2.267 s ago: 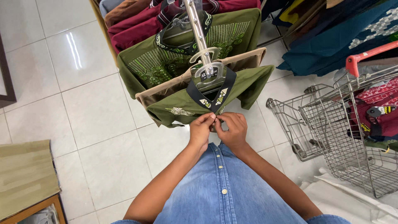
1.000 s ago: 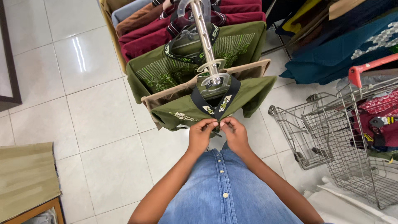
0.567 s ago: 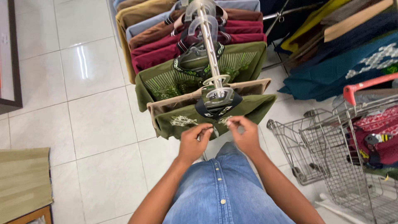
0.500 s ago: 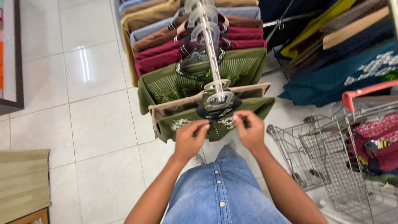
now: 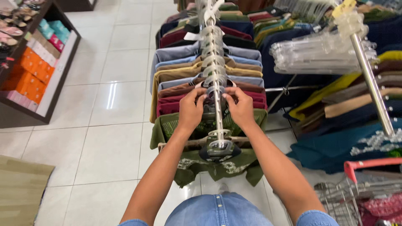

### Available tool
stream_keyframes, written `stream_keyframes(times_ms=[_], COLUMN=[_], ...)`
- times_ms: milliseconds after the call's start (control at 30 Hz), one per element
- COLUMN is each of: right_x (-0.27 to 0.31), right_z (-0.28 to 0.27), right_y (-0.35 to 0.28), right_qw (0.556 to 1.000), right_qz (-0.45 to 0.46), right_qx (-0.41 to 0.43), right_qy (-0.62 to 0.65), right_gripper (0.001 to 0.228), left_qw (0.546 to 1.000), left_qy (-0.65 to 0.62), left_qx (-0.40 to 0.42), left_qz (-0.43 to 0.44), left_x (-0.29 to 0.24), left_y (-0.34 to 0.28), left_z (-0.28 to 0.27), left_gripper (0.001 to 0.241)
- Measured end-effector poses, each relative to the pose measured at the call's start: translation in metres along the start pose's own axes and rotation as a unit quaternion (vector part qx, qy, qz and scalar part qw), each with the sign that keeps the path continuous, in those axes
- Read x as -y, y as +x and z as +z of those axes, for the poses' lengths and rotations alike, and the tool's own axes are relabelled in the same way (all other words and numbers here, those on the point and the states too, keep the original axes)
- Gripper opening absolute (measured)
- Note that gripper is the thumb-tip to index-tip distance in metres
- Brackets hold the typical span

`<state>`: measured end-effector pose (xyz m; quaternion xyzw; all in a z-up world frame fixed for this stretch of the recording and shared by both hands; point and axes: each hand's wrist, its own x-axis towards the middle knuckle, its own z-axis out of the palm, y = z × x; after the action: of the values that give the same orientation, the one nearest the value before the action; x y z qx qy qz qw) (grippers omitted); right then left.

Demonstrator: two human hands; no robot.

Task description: The person selects several shirts from a rack, places them into a shopping cart, and luego picks up a maroon shirt to fasten its collar buttons and re-hang it.

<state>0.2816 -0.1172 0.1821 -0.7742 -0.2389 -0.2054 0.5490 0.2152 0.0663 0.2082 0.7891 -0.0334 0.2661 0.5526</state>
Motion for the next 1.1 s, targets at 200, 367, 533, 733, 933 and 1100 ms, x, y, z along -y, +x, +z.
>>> stream_keyframes(times_ms=[200,367,533,733,933,1100], right_x=[0.009,0.003,0.009,0.009,-0.001,-0.008], right_z=[-0.012,-0.035,-0.046,-0.052,-0.026,-0.006], right_y=[0.014,-0.016,-0.038,-0.027,0.031,0.044], right_qw=[0.997,0.994,0.984,0.967,0.996,0.998], right_qz=[0.008,0.003,0.027,0.038,-0.083,-0.044], right_qx=[0.003,0.094,0.163,0.230,0.027,0.018], right_qy=[0.071,0.054,0.069,0.101,-0.017,-0.045], right_gripper=[0.007,0.011,0.011,0.015,0.027,0.025], left_qw=[0.999,0.998,0.984,0.967,0.998,0.997], left_qy=[-0.012,-0.004,-0.030,-0.055,0.046,0.066], left_qx=[-0.048,0.065,0.166,0.238,0.039,0.014], left_qz=[0.018,0.022,-0.051,-0.070,0.022,-0.030], left_x=[-0.005,-0.018,-0.028,-0.018,0.008,0.025], left_y=[0.018,-0.012,-0.031,-0.022,0.027,0.047], left_z=[0.003,-0.023,-0.039,-0.043,-0.018,0.005], left_gripper=[0.010,0.014,0.015,0.018,0.035,0.016])
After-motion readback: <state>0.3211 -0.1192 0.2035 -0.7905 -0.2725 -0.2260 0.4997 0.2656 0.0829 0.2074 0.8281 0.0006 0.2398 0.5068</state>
